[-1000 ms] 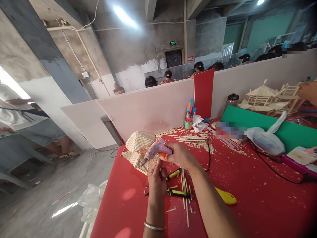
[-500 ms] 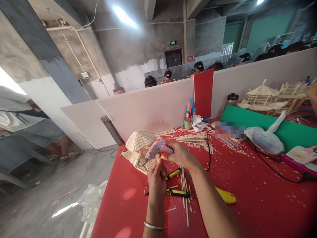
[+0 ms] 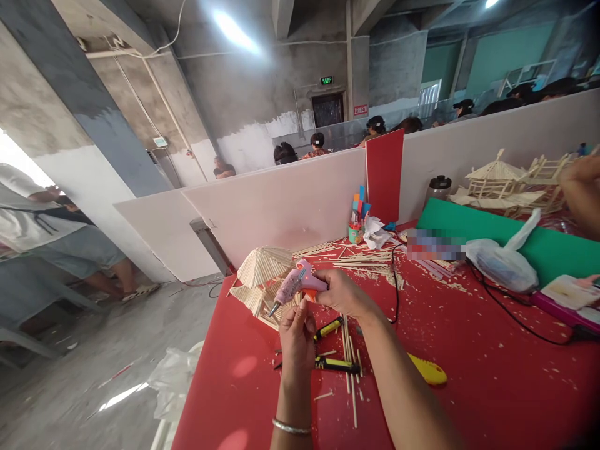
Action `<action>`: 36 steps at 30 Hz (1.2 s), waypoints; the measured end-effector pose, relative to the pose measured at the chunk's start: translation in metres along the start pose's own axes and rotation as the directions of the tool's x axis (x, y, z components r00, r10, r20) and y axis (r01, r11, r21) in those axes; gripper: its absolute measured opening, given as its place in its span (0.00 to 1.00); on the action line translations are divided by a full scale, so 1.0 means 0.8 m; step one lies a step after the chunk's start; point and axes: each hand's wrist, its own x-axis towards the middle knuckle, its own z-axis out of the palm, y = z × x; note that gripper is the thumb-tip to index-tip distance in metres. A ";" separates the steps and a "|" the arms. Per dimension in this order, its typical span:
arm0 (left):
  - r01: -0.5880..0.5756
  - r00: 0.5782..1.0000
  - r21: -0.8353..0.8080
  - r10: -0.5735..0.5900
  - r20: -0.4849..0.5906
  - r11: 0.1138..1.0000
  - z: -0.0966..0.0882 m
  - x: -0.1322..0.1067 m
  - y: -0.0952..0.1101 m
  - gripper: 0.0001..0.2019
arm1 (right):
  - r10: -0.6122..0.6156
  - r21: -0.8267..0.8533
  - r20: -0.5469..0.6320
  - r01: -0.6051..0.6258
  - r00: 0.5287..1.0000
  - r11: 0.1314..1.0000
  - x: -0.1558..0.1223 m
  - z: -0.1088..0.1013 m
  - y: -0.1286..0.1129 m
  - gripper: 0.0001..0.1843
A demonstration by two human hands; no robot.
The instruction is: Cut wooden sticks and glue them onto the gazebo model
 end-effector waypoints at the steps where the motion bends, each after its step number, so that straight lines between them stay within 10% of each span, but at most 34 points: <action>1: -0.002 1.000 -0.002 0.002 -0.001 1.000 0.000 0.000 0.000 0.25 | -0.001 0.007 0.003 0.001 1.000 1.000 0.000 0.000 0.001 0.09; 36: -0.001 1.000 -0.010 0.001 0.014 1.000 0.000 0.000 0.001 0.24 | -0.001 -0.004 0.014 0.001 1.000 1.000 0.003 -0.002 0.008 0.12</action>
